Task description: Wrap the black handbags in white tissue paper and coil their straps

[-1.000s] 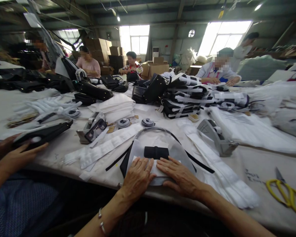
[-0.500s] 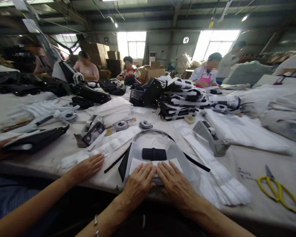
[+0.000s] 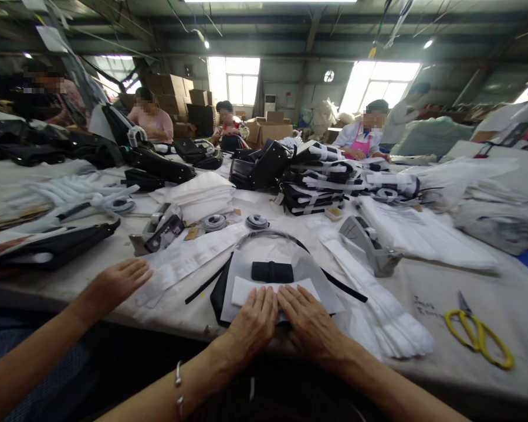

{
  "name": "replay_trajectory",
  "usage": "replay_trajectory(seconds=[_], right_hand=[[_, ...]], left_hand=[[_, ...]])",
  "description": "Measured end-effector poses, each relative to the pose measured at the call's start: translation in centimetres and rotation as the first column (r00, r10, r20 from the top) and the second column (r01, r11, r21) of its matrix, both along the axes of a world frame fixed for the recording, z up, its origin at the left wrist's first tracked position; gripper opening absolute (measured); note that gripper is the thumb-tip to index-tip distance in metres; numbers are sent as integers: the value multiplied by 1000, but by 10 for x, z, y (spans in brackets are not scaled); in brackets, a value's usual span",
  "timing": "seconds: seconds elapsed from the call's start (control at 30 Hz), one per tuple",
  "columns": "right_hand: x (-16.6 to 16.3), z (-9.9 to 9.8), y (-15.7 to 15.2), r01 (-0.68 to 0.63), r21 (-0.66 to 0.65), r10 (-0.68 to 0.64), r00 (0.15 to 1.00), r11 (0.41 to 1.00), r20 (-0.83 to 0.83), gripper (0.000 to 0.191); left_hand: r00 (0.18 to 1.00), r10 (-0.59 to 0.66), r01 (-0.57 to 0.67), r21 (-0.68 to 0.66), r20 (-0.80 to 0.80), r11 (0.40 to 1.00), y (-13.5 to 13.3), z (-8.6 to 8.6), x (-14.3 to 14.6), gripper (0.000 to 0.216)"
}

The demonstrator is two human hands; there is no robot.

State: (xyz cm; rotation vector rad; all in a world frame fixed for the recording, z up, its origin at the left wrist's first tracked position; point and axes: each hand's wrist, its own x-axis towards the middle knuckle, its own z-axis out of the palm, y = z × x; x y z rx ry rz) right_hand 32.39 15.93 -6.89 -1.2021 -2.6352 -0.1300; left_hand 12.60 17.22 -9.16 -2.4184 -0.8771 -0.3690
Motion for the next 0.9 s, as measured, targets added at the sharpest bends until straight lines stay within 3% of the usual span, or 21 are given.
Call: replay_trajectory(seconds=[0.13, 0.33, 0.53, 0.73, 0.9], right_hand=[[-1, 8, 0, 28, -42, -27, 1000, 999, 14, 71], [-8, 18, 0, 74, -73, -75, 997, 995, -9, 66], [-16, 24, 4, 88, -83, -94, 992, 993, -82, 53], [-14, -4, 7, 67, 118, -45, 983, 991, -178, 54], [-11, -18, 13, 36, 319, 3, 993, 947, -120, 53]], left_hand=[[999, -47, 46, -45, -21, 998, 6, 6, -3, 38], [992, -113, 121, -257, 47, 959, 15, 24, -10, 35], [989, -92, 114, -193, 118, 975, 6, 20, -9, 37], [995, -58, 71, -174, 81, 982, 0, 22, -10, 35], [989, -96, 109, -121, 115, 987, 4, 14, -11, 34]])
